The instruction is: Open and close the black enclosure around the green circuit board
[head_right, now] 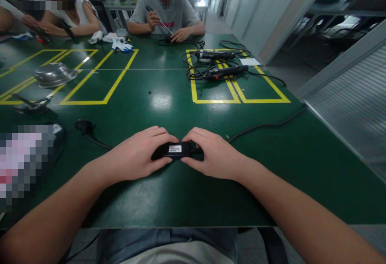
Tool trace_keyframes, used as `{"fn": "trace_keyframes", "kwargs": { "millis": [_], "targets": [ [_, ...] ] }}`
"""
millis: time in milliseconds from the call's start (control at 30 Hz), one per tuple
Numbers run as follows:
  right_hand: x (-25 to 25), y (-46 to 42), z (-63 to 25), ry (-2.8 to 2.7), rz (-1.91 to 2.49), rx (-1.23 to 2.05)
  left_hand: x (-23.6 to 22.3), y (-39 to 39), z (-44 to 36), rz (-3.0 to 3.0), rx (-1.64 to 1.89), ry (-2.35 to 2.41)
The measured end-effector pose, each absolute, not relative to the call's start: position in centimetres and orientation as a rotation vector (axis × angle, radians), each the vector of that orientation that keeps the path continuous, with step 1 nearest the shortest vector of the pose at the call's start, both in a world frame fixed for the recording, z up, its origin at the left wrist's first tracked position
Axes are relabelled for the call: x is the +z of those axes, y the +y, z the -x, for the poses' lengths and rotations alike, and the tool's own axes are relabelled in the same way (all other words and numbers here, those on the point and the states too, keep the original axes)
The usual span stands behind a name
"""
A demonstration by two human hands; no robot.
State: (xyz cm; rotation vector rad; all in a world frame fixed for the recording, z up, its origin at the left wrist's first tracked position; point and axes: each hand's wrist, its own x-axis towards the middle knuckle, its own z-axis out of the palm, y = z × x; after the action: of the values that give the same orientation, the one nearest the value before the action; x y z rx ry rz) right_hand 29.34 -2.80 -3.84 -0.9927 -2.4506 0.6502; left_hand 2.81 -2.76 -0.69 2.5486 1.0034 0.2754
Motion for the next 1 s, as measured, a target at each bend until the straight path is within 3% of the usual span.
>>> {"fn": "trace_keyframes", "kwargs": {
  "millis": [733, 1000],
  "targets": [
    [-3.7, -2.9, -29.3, -2.465, 1.004, 0.639, -0.8, -2.8, -2.8, -2.535, 0.295, 1.001],
    [-3.8, -2.9, -29.7, -2.338, 1.171, 0.615, -1.8, -1.6, -2.1, -2.357, 0.599, 1.174]
  ]
}}
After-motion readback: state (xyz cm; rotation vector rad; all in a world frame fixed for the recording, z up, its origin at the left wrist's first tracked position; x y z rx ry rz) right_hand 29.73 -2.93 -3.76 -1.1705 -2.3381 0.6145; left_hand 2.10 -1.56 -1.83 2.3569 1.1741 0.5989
